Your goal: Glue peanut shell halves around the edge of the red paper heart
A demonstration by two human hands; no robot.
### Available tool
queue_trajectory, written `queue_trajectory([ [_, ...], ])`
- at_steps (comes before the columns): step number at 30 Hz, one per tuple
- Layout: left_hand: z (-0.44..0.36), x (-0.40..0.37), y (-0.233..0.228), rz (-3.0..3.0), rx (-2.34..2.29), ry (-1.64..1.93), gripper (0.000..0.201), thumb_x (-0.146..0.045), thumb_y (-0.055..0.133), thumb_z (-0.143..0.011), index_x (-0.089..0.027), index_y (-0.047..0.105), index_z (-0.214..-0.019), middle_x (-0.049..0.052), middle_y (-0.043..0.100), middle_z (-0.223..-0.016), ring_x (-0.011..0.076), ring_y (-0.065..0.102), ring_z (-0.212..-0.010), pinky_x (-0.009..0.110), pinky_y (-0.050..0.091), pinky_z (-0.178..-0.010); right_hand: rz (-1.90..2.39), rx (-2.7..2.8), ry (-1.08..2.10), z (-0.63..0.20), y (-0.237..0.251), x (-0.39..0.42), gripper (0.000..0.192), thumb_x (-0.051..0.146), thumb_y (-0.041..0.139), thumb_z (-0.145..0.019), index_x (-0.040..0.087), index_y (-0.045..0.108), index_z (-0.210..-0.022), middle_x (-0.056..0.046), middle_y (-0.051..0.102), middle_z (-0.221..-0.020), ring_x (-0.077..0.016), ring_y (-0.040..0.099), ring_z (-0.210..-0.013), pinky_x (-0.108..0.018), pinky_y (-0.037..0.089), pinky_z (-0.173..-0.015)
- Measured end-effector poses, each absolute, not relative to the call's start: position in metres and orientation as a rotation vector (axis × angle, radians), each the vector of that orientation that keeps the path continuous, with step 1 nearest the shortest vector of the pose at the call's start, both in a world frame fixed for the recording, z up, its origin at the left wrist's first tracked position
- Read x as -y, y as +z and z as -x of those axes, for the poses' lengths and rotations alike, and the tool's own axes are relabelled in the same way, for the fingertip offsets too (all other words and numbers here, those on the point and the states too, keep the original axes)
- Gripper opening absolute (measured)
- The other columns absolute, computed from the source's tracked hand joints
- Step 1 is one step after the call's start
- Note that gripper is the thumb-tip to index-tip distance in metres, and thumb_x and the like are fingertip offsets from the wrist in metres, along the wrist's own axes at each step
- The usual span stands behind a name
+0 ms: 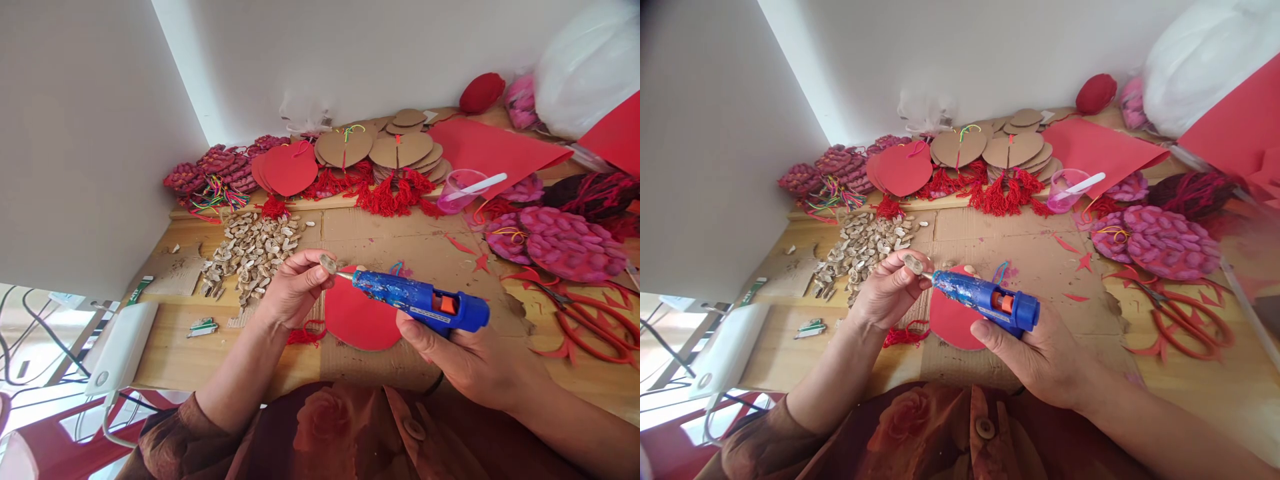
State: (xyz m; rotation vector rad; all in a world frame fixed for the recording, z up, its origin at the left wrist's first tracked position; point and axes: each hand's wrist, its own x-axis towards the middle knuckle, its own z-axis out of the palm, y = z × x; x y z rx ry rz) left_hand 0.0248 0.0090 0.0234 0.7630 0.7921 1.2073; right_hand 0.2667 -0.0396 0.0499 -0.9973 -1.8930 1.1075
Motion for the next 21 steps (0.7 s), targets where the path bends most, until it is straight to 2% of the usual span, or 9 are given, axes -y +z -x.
queue_trajectory([
  [15, -0.0257, -0.0085, 0.0251, -0.756, -0.792, 1.213, 0.030, -0.034, 0.100, -0.057, -0.019, 0.079, -0.073, 0.002, 0.069, -0.071, 0.0086, 0.056, -0.063, 0.019, 0.048, -0.059, 1.032, 1.860, 1.103, -0.2663, 0.0472, 0.0388, 0.043, 0.050, 0.057, -0.100, 0.027, 0.051, -0.064, 0.004, 0.046, -0.047, -0.0134, 0.039, -0.039, -0.031, 0.040, -0.044],
  [21, -0.0253, -0.0082, 0.0241, -0.754, -0.795, 1.216, 0.030, -0.034, 0.100, -0.057, -0.020, 0.079, -0.073, 0.002, 0.071, -0.074, 0.0083, 0.057, -0.063, 0.019, 0.049, -0.059, 1.038, 1.851, 1.129, -0.2659, 0.0470, 0.0381, 0.044, 0.050, 0.056, -0.101, 0.027, 0.051, -0.064, 0.004, 0.044, -0.047, -0.0142, 0.038, -0.041, -0.031, 0.042, -0.047],
])
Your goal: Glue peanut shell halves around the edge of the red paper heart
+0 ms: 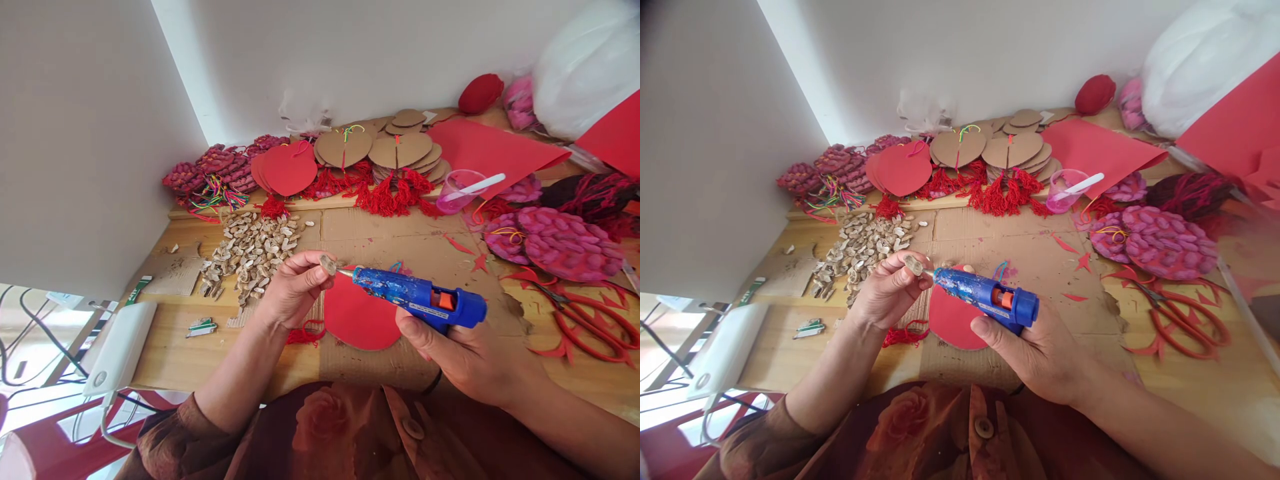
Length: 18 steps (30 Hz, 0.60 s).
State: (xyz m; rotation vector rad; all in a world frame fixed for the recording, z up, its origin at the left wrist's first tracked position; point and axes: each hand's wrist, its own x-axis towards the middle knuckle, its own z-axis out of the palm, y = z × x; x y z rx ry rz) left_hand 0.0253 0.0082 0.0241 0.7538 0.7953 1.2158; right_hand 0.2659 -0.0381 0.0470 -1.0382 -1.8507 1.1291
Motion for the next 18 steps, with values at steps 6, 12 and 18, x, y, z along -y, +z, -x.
queue_trajectory([
  [6, -0.025, -0.008, 0.022, -0.746, -0.790, 1.221, 0.029, -0.033, 0.100, -0.057, -0.019, 0.079, -0.073, 0.001, 0.071, -0.074, 0.0077, 0.057, -0.063, 0.018, 0.049, -0.058, 1.043, 1.858, 1.119, -0.264, 0.052, 0.037, 0.047, 0.048, 0.053, -0.103, 0.026, 0.050, -0.062, 0.005, 0.044, -0.048, -0.0120, 0.038, -0.042, -0.029, 0.040, -0.046],
  [12, -0.024, -0.008, 0.022, -0.734, -0.762, 1.249, 0.028, -0.033, 0.099, -0.059, -0.019, 0.079, -0.073, 0.001, 0.070, -0.074, 0.0082, 0.058, -0.063, 0.019, 0.049, -0.059, 1.075, 1.882, 1.089, -0.263, 0.060, 0.037, 0.043, 0.046, 0.053, -0.103, 0.025, 0.053, -0.066, 0.004, 0.050, -0.050, -0.0126, 0.045, -0.043, -0.029, 0.038, -0.043],
  [18, -0.025, -0.007, 0.024, -0.760, -0.778, 1.235, 0.030, -0.034, 0.099, -0.060, -0.018, 0.077, -0.072, 0.001, 0.067, -0.075, 0.0087, 0.056, -0.066, 0.019, 0.048, -0.059, 1.001, 1.851, 1.118, -0.264, 0.051, 0.038, 0.040, 0.046, 0.054, -0.102, 0.026, 0.056, -0.068, 0.005, 0.048, -0.048, -0.0123, 0.041, -0.041, -0.029, 0.040, -0.045],
])
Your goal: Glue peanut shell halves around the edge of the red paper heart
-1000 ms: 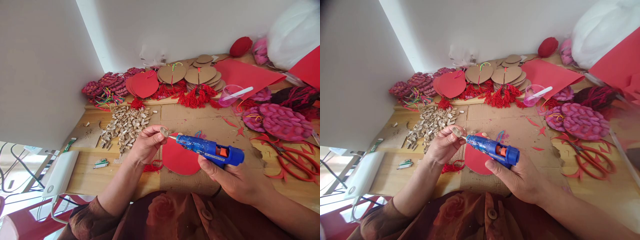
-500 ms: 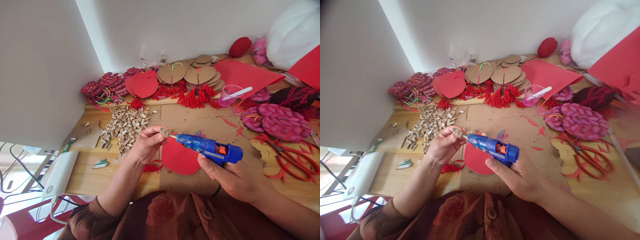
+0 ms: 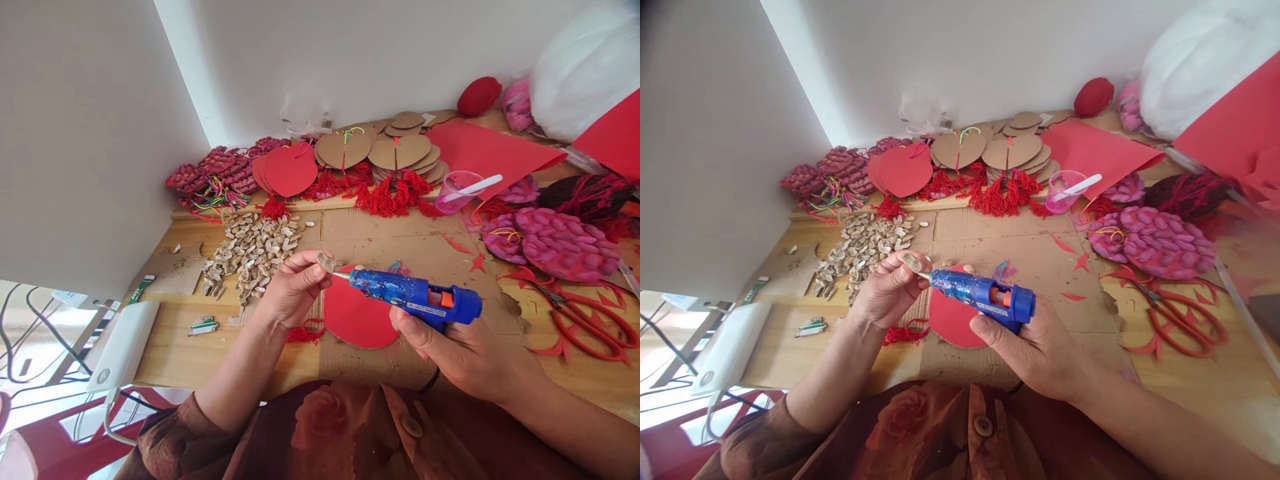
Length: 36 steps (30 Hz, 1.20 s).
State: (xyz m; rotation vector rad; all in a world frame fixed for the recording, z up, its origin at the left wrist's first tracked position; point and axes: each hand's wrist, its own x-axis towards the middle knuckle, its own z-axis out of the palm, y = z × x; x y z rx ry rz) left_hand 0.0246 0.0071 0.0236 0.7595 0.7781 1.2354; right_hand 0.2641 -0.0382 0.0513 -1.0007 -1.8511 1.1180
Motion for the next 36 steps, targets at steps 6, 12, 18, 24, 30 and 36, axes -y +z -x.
queue_trajectory([
  [6, -0.0265, -0.0054, 0.0237, -0.746, -0.780, 1.230, 0.030, -0.033, 0.100, -0.057, -0.019, 0.077, -0.071, 0.001, 0.068, -0.074, 0.0084, 0.055, -0.064, 0.020, 0.048, -0.058, 1.000, 1.880, 1.124, -0.2622, 0.0574, 0.0373, 0.040, 0.037, 0.054, -0.102, 0.026, 0.053, -0.064, 0.005, 0.047, -0.050, -0.0122, 0.042, -0.043, -0.028, 0.041, -0.048],
  [12, -0.0264, -0.0060, 0.0228, -0.743, -0.775, 1.236, 0.029, -0.033, 0.100, -0.057, -0.019, 0.078, -0.071, 0.000, 0.067, -0.073, 0.0089, 0.056, -0.065, 0.019, 0.048, -0.059, 0.973, 1.871, 1.173, -0.2654, 0.0503, 0.0394, 0.033, 0.034, 0.056, -0.102, 0.025, 0.056, -0.071, 0.006, 0.049, -0.053, -0.0109, 0.042, -0.045, -0.026, 0.040, -0.047],
  [18, -0.0254, -0.0055, 0.0223, -0.750, -0.783, 1.231, 0.030, -0.034, 0.099, -0.058, -0.018, 0.078, -0.072, 0.000, 0.066, -0.072, 0.0091, 0.056, -0.066, 0.019, 0.048, -0.059, 0.989, 1.875, 1.134, -0.2651, 0.0538, 0.0406, 0.034, 0.028, 0.058, -0.100, 0.023, 0.052, -0.067, 0.007, 0.044, -0.053, -0.0092, 0.041, -0.043, -0.025, 0.034, -0.042],
  [24, -0.0250, -0.0055, 0.0207, -0.744, -0.779, 1.232, 0.030, -0.033, 0.099, -0.059, -0.018, 0.078, -0.072, 0.001, 0.067, -0.073, 0.0090, 0.057, -0.066, 0.018, 0.048, -0.059, 0.960, 1.901, 1.058, -0.2650, 0.0518, 0.0415, 0.032, 0.025, 0.059, -0.098, 0.023, 0.052, -0.068, 0.007, 0.043, -0.055, -0.0083, 0.040, -0.045, -0.023, 0.032, -0.042],
  [30, -0.0260, -0.0055, 0.0206, -0.711, -0.758, 1.230, 0.030, -0.032, 0.100, -0.058, -0.018, 0.079, -0.076, 0.000, 0.069, -0.074, 0.0078, 0.056, -0.064, 0.018, 0.047, -0.058, 0.971, 1.895, 1.087, -0.2636, 0.0549, 0.0381, 0.032, 0.024, 0.059, -0.098, 0.023, 0.053, -0.067, 0.007, 0.045, -0.053, -0.0084, 0.041, -0.043, -0.022, 0.032, -0.040],
  [36, -0.0257, -0.0062, 0.0199, -0.690, -0.763, 1.238, 0.030, -0.032, 0.100, -0.057, -0.019, 0.079, -0.075, 0.000, 0.070, -0.074, 0.0077, 0.057, -0.063, 0.019, 0.048, -0.058, 0.985, 1.835, 1.085, -0.2638, 0.0524, 0.0387, 0.036, 0.034, 0.059, -0.099, 0.026, 0.054, -0.064, 0.006, 0.047, -0.049, -0.0110, 0.041, -0.040, -0.026, 0.037, -0.043],
])
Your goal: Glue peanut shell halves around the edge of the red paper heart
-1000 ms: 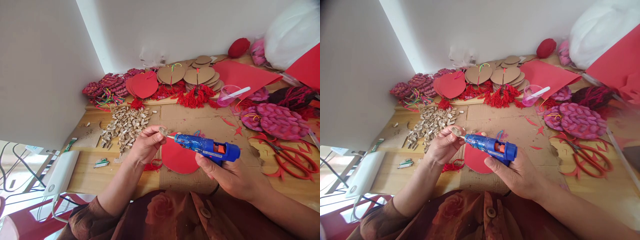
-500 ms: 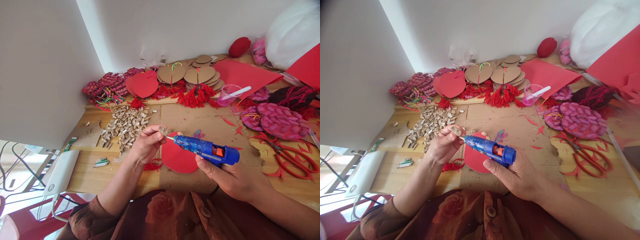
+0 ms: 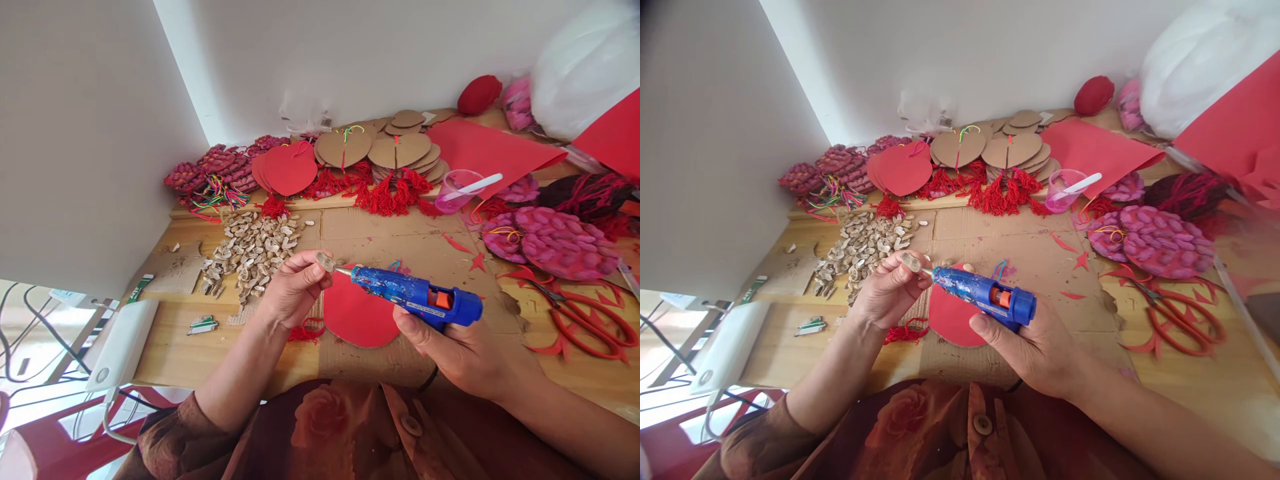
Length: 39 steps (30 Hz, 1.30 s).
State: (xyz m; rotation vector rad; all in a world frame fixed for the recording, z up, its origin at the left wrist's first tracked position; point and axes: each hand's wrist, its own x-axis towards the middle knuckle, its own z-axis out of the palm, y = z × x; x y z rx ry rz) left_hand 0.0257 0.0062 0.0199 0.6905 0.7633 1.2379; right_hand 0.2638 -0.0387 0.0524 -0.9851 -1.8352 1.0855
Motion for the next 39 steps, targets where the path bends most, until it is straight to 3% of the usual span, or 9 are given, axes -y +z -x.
queue_trajectory([
  [7, -0.024, -0.006, 0.019, -0.696, -0.777, 1.222, 0.030, -0.032, 0.100, -0.057, -0.019, 0.080, -0.075, 0.000, 0.070, -0.074, 0.0075, 0.057, -0.063, 0.019, 0.048, -0.059, 1.019, 1.873, 1.101, -0.263, 0.059, 0.038, 0.037, 0.032, 0.058, -0.099, 0.026, 0.054, -0.063, 0.005, 0.049, -0.048, -0.0120, 0.043, -0.041, -0.027, 0.042, -0.047],
  [16, -0.025, -0.008, 0.022, -0.720, -0.787, 1.244, 0.031, -0.034, 0.101, -0.055, -0.019, 0.079, -0.072, -0.001, 0.070, -0.075, 0.0071, 0.057, -0.063, 0.018, 0.047, -0.058, 1.006, 1.802, 1.082, -0.262, 0.054, 0.035, 0.035, 0.029, 0.061, -0.097, 0.024, 0.055, -0.063, 0.006, 0.048, -0.049, -0.0093, 0.044, -0.043, -0.024, 0.034, -0.043],
  [21, -0.006, -0.015, 0.033, -0.946, -0.912, 1.238, 0.028, -0.036, 0.098, -0.059, -0.022, 0.080, -0.076, -0.001, 0.072, -0.076, 0.0087, 0.059, -0.066, 0.020, 0.049, -0.062, 1.104, 1.367, 1.437, -0.260, 0.032, 0.031, 0.032, 0.053, 0.062, -0.097, 0.022, 0.066, -0.089, 0.003, 0.061, -0.070, -0.0070, 0.050, -0.045, -0.021, 0.039, -0.041],
  [25, -0.001, -0.024, 0.042, -1.549, -1.244, 0.925, 0.015, -0.027, 0.090, -0.071, -0.022, 0.082, -0.083, 0.002, 0.076, -0.082, 0.0136, 0.065, -0.071, 0.025, 0.051, -0.067, 1.075, 1.067, 1.636, -0.257, 0.015, 0.023, 0.034, 0.057, 0.070, -0.091, 0.023, 0.071, -0.093, 0.002, 0.064, -0.077, -0.0083, 0.061, -0.051, -0.018, 0.046, -0.040],
  [30, -0.022, -0.035, 0.046, -2.202, -1.504, 0.418, 0.009, -0.018, 0.078, -0.082, -0.022, 0.082, -0.090, 0.004, 0.077, -0.091, 0.0182, 0.068, -0.080, 0.031, 0.050, -0.077, 1.049, 0.903, 1.683, -0.251, 0.004, 0.018, 0.028, 0.052, 0.074, -0.090, 0.025, 0.075, -0.097, -0.002, 0.073, -0.097, -0.0156, 0.077, -0.077, -0.024, 0.063, -0.063],
  [35, -0.045, -0.041, 0.042, -2.386, -1.628, 0.112, 0.013, -0.023, 0.069, -0.090, -0.020, 0.082, -0.091, 0.008, 0.076, -0.091, 0.0235, 0.070, -0.082, 0.034, 0.050, -0.076, 1.054, 0.808, 1.727, -0.247, -0.005, 0.020, 0.029, 0.052, 0.076, -0.088, 0.025, 0.076, -0.099, -0.003, 0.077, -0.104, -0.0178, 0.078, -0.087, -0.030, 0.065, -0.079],
  [39, -0.054, -0.044, 0.039, -2.445, -1.680, -0.035, 0.019, -0.026, 0.064, -0.094, -0.018, 0.081, -0.092, 0.012, 0.074, -0.092, 0.0271, 0.070, -0.084, 0.036, 0.051, -0.075, 1.080, 0.752, 1.766, -0.246, -0.008, 0.018, 0.031, 0.052, 0.078, -0.087, 0.024, 0.076, -0.098, -0.005, 0.078, -0.103, -0.0188, 0.078, -0.090, -0.031, 0.065, -0.081],
])
